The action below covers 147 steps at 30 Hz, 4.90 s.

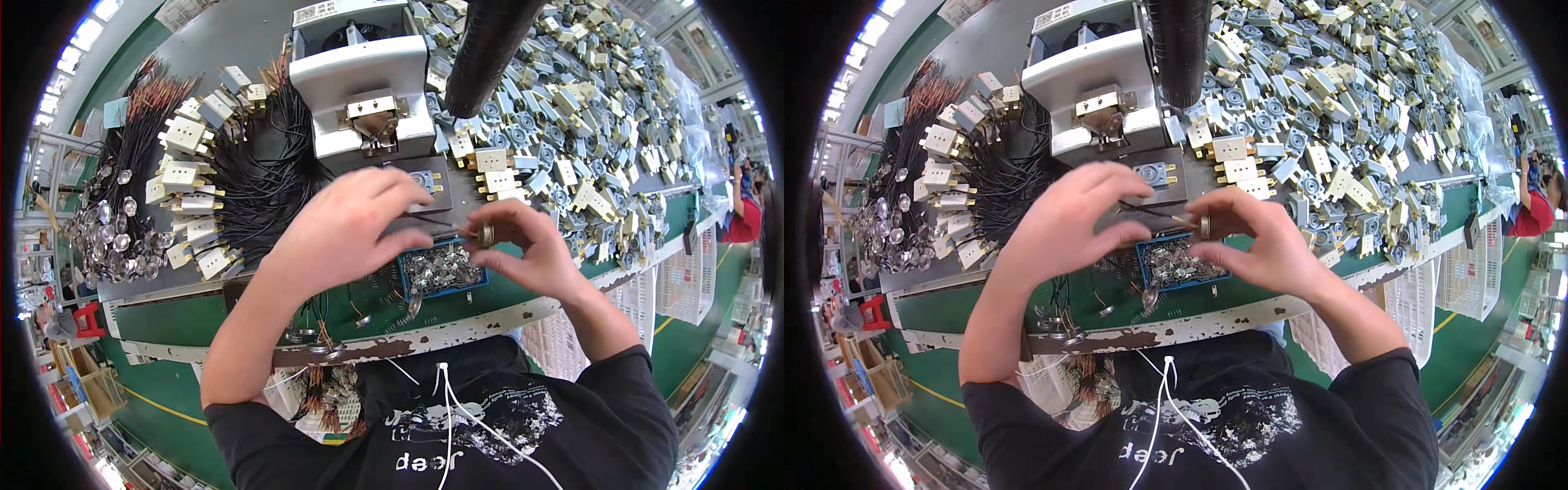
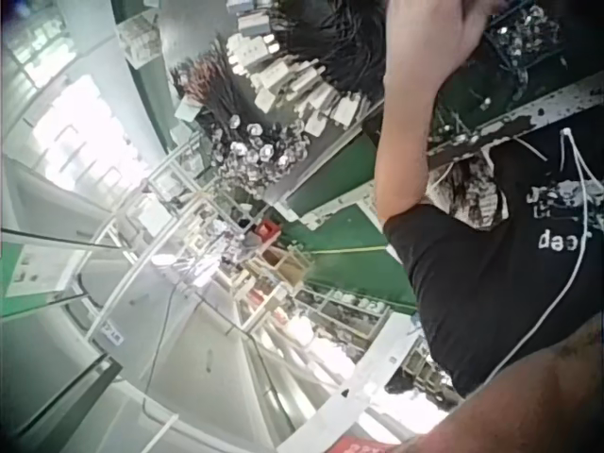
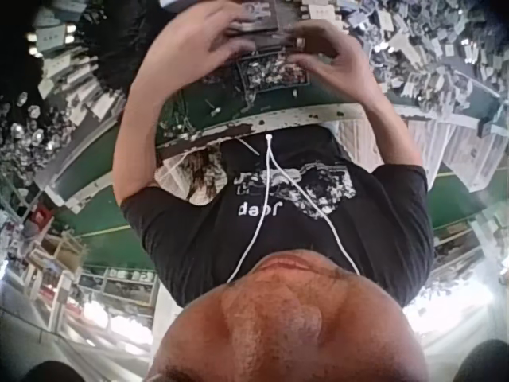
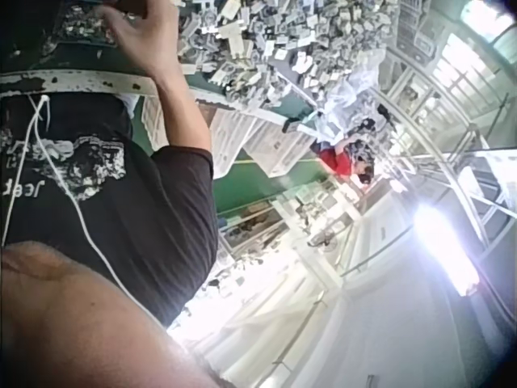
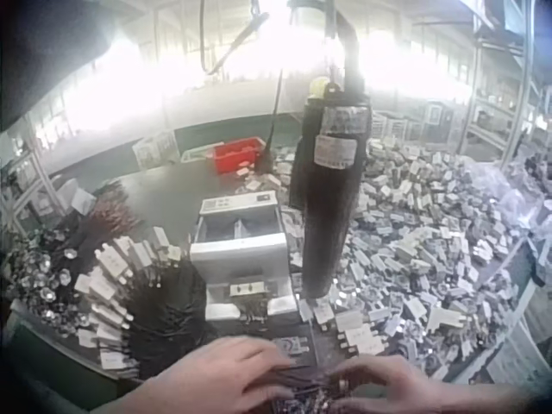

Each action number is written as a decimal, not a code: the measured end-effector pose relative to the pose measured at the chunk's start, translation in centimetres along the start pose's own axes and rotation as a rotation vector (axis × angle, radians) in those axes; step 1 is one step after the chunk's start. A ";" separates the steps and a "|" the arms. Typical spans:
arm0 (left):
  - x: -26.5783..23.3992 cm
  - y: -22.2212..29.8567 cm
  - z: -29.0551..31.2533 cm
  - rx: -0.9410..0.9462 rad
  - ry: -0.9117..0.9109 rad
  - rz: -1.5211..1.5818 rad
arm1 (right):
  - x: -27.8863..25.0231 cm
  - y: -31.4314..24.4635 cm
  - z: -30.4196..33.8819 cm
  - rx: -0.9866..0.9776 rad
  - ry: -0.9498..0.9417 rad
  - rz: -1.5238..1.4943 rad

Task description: Assemble mechanical/electrical components using a handheld power tool at a manufacturing workstation.

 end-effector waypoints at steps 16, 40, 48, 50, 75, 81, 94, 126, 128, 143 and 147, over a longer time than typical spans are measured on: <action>-2.7 -0.9 0.6 -0.045 -0.155 -0.046 | 4.2 1.9 -3.9 0.310 -0.419 -0.435; -3.6 -1.5 0.7 -0.096 0.014 -0.022 | 0.9 0.0 -4.2 0.125 0.254 -0.344; -3.7 -1.7 1.3 -0.088 -0.081 0.027 | 1.1 -4.4 -5.5 -0.198 -0.097 -0.062; -3.0 -2.2 1.5 -0.175 -0.014 0.135 | 2.5 -3.3 -6.0 -0.108 0.012 -0.445; -0.8 -0.2 1.1 0.044 -0.014 -0.212 | 4.3 -2.8 -5.3 -0.065 -0.399 0.202; 0.3 0.2 2.0 0.018 -0.106 -0.162 | 3.9 -1.4 -3.4 -0.018 -0.216 0.156; -0.1 -4.0 0.4 -0.292 -0.107 0.052 | -0.3 -1.8 -4.7 -0.267 0.091 0.601; 3.8 -6.5 1.5 -0.303 -0.263 -0.279 | -1.0 -16.6 -10.7 -0.655 0.616 -0.357; 3.4 -6.0 1.4 -0.238 -0.195 -0.278 | -0.5 -16.3 -11.5 -0.687 0.582 -0.355; 3.6 -6.5 1.5 -0.260 -0.228 -0.275 | 0.9 -18.5 -10.8 -0.950 0.436 -0.304; 3.3 -6.3 1.7 -0.277 -0.239 -0.292 | 2.0 -17.0 -10.9 -0.488 0.540 -0.332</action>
Point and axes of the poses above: each hand's wrist, its own z-axis away from the middle knuckle, its own x-axis out of the palm, y = z × x, the point moved 10 cm from there along -z, towards the middle knuckle, and after that the axes turned 10 degrees about y, right-handed, at the moved point
